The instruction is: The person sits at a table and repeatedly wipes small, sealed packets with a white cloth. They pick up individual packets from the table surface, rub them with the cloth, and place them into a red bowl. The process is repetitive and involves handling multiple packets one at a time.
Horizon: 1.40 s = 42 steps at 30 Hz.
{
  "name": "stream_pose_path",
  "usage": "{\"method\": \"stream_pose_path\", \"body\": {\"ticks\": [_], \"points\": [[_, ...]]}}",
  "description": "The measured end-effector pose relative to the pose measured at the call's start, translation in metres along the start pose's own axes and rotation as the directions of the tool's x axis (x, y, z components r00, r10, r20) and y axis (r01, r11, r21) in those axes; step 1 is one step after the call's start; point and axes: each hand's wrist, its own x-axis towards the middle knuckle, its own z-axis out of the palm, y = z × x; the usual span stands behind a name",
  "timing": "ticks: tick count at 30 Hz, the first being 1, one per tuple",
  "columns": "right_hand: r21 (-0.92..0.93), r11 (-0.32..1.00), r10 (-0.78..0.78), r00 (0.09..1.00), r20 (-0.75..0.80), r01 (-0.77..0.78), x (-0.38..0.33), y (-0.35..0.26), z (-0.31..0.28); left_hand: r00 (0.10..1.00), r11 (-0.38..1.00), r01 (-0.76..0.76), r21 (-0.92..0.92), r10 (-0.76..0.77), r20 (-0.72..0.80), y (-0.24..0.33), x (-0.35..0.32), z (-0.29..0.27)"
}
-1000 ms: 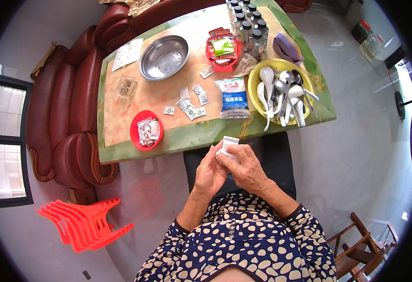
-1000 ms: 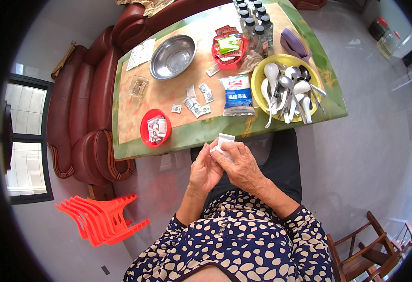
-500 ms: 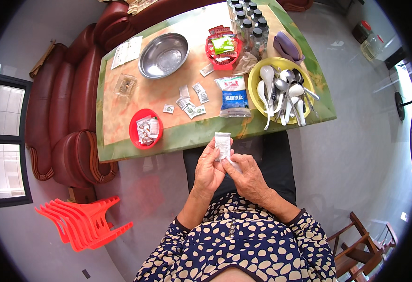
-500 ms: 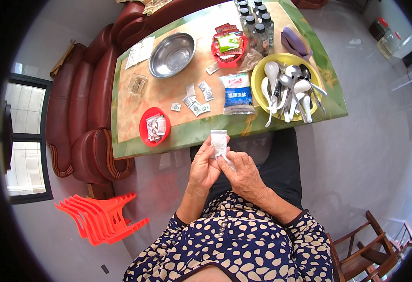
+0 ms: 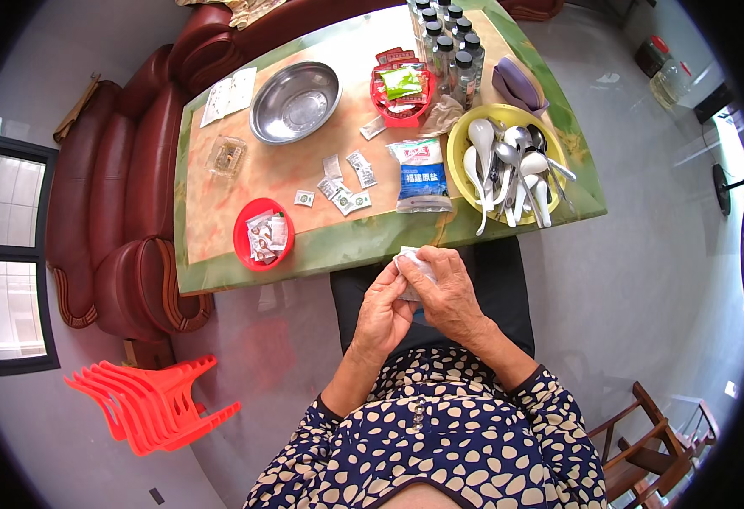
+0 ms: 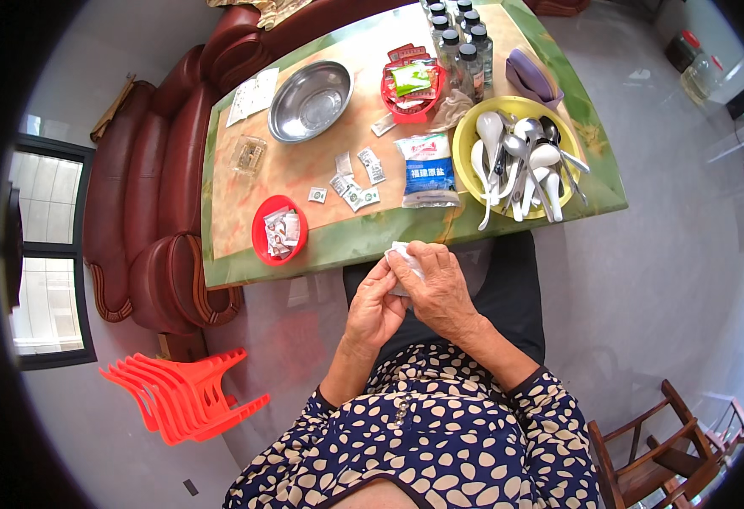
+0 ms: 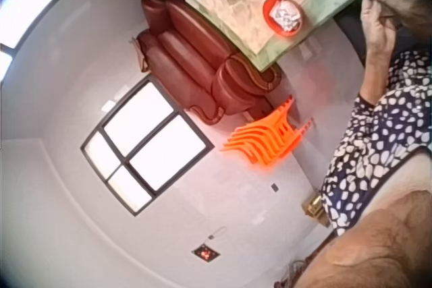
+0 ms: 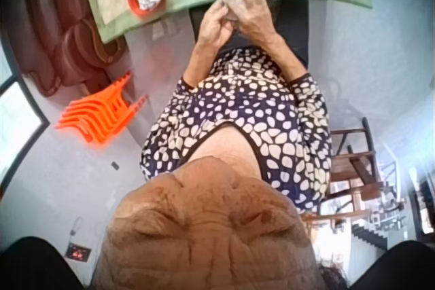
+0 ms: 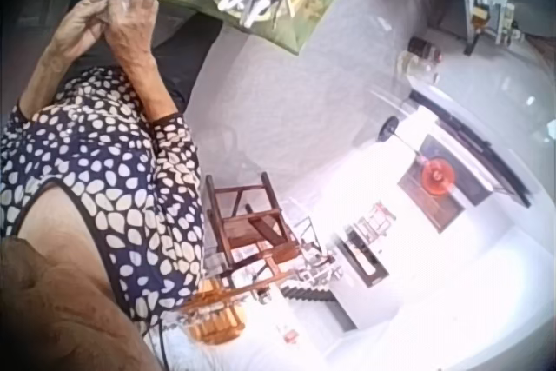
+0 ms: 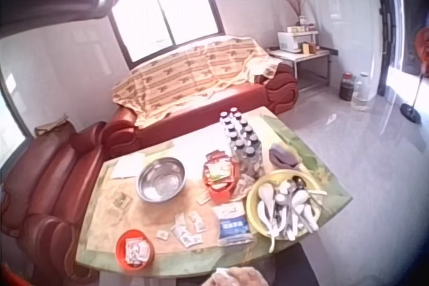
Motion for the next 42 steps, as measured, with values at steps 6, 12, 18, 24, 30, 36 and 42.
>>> {"method": "stream_pose_path", "body": {"ticks": [6, 12, 18, 24, 30, 36, 42], "points": [[-0.094, 0.992, 0.088, 0.996, 0.024, -0.085, 0.001, 0.001, -0.001, 0.997, 0.998, -0.055, 0.027, 0.057, -0.051, 0.001, 0.002, 0.004], [0.016, 1.0, -0.024, 0.994, 0.108, 0.023, -0.013, -0.008, 0.0, 0.993, 0.995, -0.075, -0.063, 0.069, -0.093, 0.002, 0.006, -0.008], [0.374, 0.905, 0.178, 0.979, 0.099, -0.202, -0.017, -0.003, -0.011, 0.985, 0.994, -0.085, -0.073, 0.073, -0.159, 0.005, 0.005, -0.015], [0.675, 0.533, 0.465, 0.843, 0.271, -0.511, -0.013, 0.0, -0.007, 0.976, 0.993, -0.12, -0.013, 0.116, -0.184, -0.006, 0.006, -0.011], [0.387, 0.892, 0.226, 0.972, 0.066, -0.234, -0.014, -0.019, 0.008, 0.949, 0.971, -0.212, 0.107, 0.231, -0.214, -0.019, 0.006, -0.012], [0.154, 0.974, 0.172, 0.985, -0.021, -0.167, -0.008, -0.017, 0.006, 0.973, 0.983, -0.185, -0.015, 0.181, -0.143, -0.009, -0.003, 0.011], [0.151, 0.981, 0.126, 0.992, -0.026, -0.12, 0.003, -0.02, 0.005, 0.973, 0.946, -0.17, 0.276, 0.206, -0.107, -0.014, -0.003, 0.003]]}}
